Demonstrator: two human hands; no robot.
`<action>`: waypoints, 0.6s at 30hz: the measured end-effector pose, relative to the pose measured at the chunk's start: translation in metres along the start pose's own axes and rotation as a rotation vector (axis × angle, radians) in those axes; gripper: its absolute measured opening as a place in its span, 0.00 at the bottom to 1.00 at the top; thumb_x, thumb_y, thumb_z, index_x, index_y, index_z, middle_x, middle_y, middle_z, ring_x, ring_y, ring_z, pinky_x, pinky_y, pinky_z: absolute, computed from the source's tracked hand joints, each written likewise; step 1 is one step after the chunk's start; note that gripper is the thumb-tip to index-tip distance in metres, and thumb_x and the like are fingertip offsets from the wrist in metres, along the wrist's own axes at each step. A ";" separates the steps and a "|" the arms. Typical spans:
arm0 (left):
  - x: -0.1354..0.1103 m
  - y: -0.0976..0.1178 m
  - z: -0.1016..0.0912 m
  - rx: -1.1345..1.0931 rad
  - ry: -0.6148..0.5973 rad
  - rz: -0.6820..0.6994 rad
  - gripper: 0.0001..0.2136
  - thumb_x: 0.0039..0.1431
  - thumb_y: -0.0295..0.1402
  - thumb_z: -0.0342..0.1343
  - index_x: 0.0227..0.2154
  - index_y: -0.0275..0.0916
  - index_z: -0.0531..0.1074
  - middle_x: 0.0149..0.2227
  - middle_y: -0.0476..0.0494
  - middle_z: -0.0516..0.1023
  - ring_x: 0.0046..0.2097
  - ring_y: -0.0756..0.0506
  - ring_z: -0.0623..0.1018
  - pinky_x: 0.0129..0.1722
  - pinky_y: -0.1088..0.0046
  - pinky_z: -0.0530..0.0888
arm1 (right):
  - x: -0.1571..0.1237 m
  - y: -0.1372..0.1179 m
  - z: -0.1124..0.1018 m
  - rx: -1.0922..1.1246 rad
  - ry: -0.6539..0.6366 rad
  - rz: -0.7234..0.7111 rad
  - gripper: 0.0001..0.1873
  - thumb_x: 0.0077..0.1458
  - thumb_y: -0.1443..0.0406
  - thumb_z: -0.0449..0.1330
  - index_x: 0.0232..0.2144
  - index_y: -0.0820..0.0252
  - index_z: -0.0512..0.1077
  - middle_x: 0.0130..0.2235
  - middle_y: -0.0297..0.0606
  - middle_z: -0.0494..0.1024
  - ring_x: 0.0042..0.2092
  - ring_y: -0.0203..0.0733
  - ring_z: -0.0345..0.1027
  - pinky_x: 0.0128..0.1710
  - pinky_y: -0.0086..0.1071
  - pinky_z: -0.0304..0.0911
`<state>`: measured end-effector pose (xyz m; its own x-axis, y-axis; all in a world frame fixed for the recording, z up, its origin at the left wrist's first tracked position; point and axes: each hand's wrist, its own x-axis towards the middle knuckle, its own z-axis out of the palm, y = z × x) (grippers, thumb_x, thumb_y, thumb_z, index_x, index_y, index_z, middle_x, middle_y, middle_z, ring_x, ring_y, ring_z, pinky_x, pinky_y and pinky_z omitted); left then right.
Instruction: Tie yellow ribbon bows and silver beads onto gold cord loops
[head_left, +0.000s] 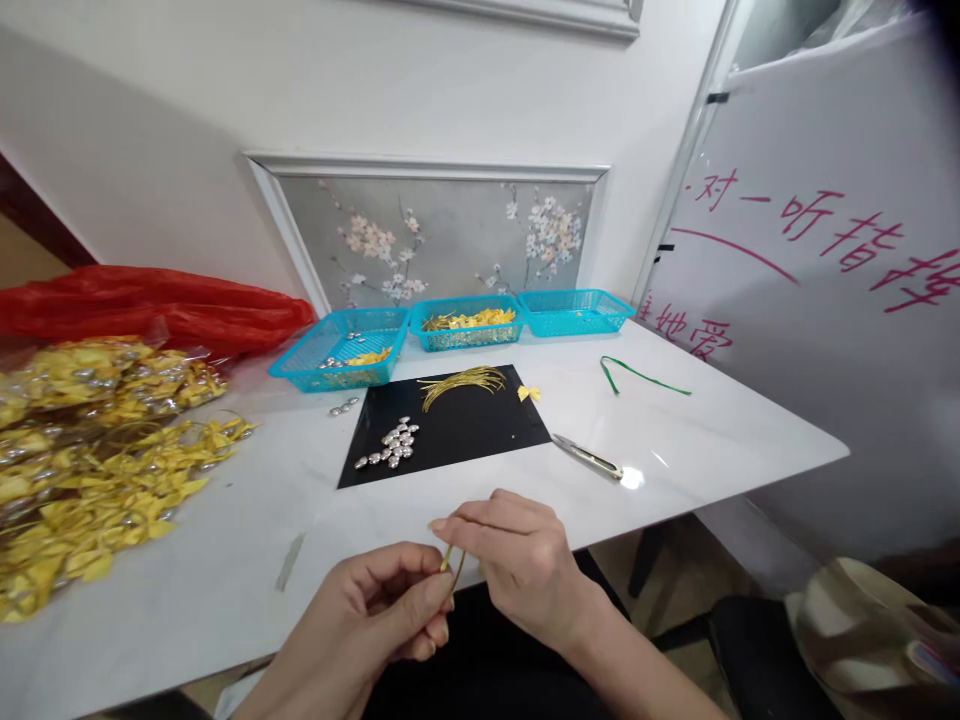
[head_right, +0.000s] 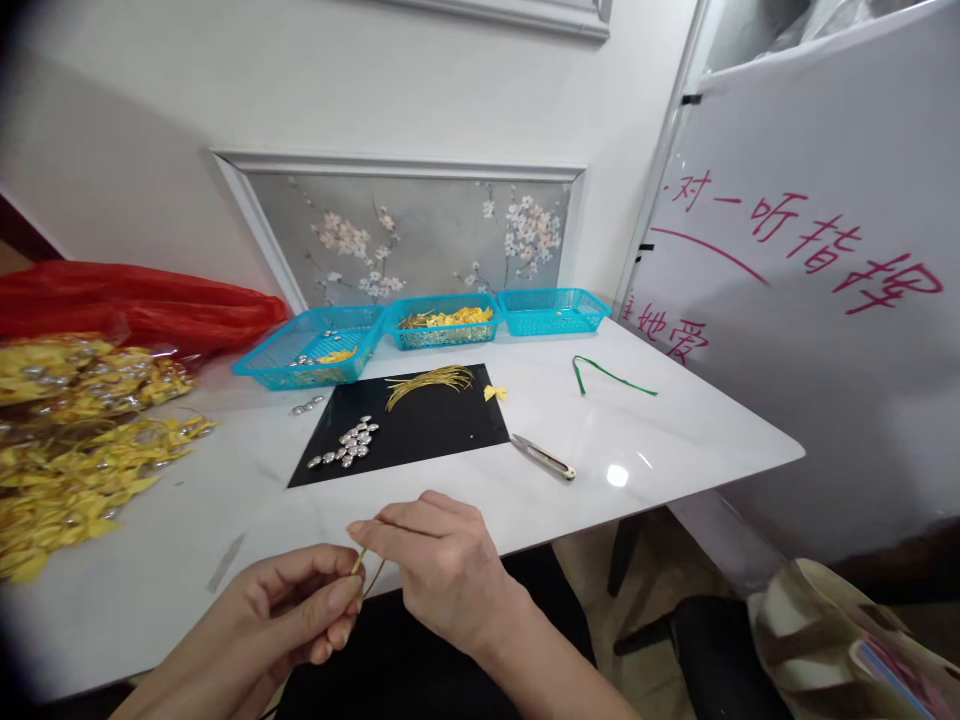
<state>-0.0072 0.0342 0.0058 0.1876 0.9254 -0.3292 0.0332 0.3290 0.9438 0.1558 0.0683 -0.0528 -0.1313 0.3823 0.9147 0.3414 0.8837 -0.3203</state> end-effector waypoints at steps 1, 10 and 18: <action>0.001 0.000 -0.001 0.004 -0.016 -0.004 0.09 0.41 0.34 0.74 0.21 0.38 0.79 0.19 0.51 0.73 0.24 0.52 0.67 0.24 0.80 0.66 | -0.001 0.000 0.000 0.004 -0.004 0.001 0.15 0.66 0.75 0.53 0.44 0.65 0.80 0.38 0.45 0.85 0.30 0.40 0.72 0.29 0.33 0.70; 0.004 -0.005 -0.008 -0.230 -0.053 -0.160 0.11 0.39 0.32 0.77 0.23 0.35 0.81 0.22 0.50 0.76 0.22 0.55 0.70 0.21 0.86 0.67 | 0.009 -0.003 -0.016 0.168 -0.101 0.143 0.13 0.64 0.74 0.58 0.48 0.64 0.78 0.39 0.42 0.84 0.38 0.40 0.75 0.39 0.33 0.72; 0.011 -0.007 -0.007 -0.360 -0.002 -0.252 0.15 0.31 0.29 0.79 0.23 0.35 0.80 0.20 0.49 0.76 0.19 0.56 0.72 0.19 0.87 0.70 | 0.015 0.009 -0.018 0.262 -0.203 0.073 0.12 0.67 0.70 0.56 0.38 0.62 0.80 0.36 0.41 0.84 0.37 0.39 0.74 0.41 0.36 0.71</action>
<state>-0.0124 0.0432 -0.0050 0.2192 0.8074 -0.5478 -0.2658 0.5896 0.7627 0.1738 0.0765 -0.0377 -0.3065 0.4701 0.8277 0.1090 0.8812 -0.4601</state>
